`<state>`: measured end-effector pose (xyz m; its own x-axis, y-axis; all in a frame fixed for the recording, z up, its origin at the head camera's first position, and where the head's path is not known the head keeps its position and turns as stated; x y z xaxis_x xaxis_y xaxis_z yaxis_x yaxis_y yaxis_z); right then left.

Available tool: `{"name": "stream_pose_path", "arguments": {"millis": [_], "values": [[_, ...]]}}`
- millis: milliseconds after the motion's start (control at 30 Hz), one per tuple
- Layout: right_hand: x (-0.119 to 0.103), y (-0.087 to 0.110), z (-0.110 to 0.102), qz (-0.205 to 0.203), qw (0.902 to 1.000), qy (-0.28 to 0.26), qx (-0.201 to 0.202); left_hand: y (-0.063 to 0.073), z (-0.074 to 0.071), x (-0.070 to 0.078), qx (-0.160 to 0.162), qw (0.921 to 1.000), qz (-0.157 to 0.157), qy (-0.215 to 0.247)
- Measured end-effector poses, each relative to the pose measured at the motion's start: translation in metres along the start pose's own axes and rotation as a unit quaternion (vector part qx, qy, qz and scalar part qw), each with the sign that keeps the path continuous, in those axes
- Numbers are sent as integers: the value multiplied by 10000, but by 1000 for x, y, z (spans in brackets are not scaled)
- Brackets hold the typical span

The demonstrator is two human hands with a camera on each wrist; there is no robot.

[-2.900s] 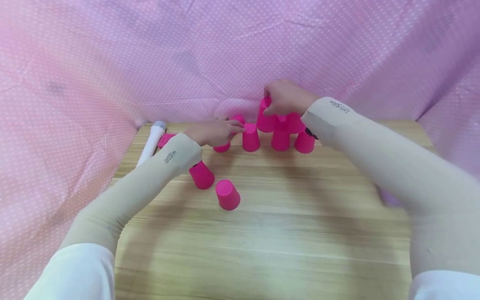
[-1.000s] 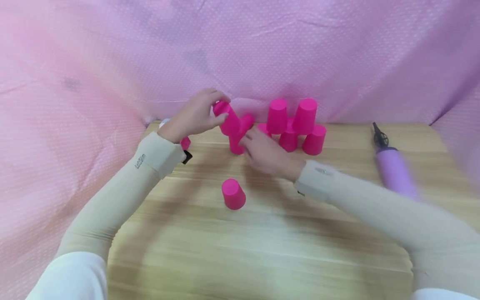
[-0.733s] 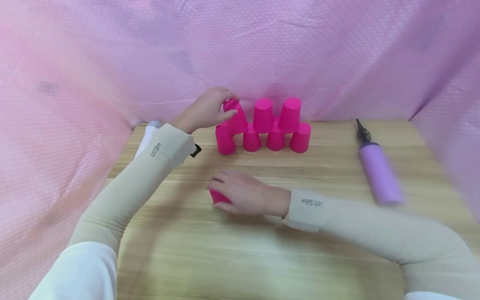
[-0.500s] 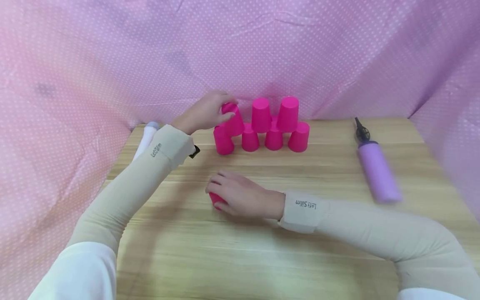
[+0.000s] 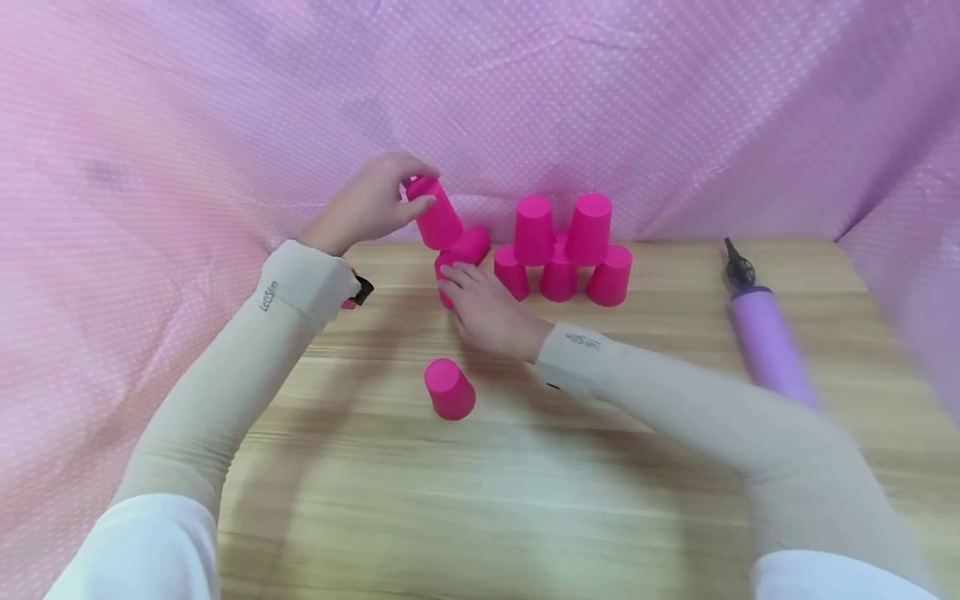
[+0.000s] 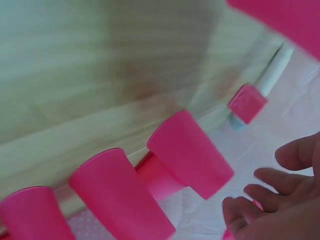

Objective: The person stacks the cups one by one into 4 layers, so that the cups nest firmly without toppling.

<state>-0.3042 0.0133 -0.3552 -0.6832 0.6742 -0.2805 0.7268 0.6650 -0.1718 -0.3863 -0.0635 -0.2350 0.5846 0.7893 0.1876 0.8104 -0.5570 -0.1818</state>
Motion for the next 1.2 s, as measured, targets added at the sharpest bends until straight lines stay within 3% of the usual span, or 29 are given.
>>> {"name": "stream_pose_path", "arguments": {"millis": [133, 267, 467, 667, 800, 900, 1033, 1200], "values": [[15, -19, 8, 635, 9968, 301, -380, 7, -2, -3, 103, 9999, -2, 53], [23, -22, 8, 1006, 9930, 505, -365, 10, -4, -2, 260, 9996, 79, -12], [23, -22, 9, 1003, 9917, 694, -402, 8, -2, 6, 265, 9993, 242, -70], [21, -19, 3, 954, 9947, 308, -238, 7, -4, 10, 370, 9987, 340, -10], [11, -9, -3, 670, 9977, 30, 93, 7, 0, 11, 263, 9989, 389, -29], [-1, 11, -4, 310, 9994, 9, 175, 0, 12, 21, 58, 9984, 555, -32], [-21, 40, -2, -204, 9997, -94, 130, -12, 29, 36, -151, 9967, 796, -6], [-44, 65, 4, -639, 9969, -439, -100, -23, 47, 47, -439, 9955, 832, -102]]}}
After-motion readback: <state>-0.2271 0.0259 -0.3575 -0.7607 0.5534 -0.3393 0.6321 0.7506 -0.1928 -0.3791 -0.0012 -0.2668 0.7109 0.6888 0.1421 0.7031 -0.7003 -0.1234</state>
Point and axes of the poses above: each hand's wrist, its own y-axis away from the middle knuckle, its own z-axis out of the palm, x = y × z, the point moved 8 cm from there along -y, towards the middle knuckle, and after that the axes turned 4 degrees about -y, right-handed, at the moved point
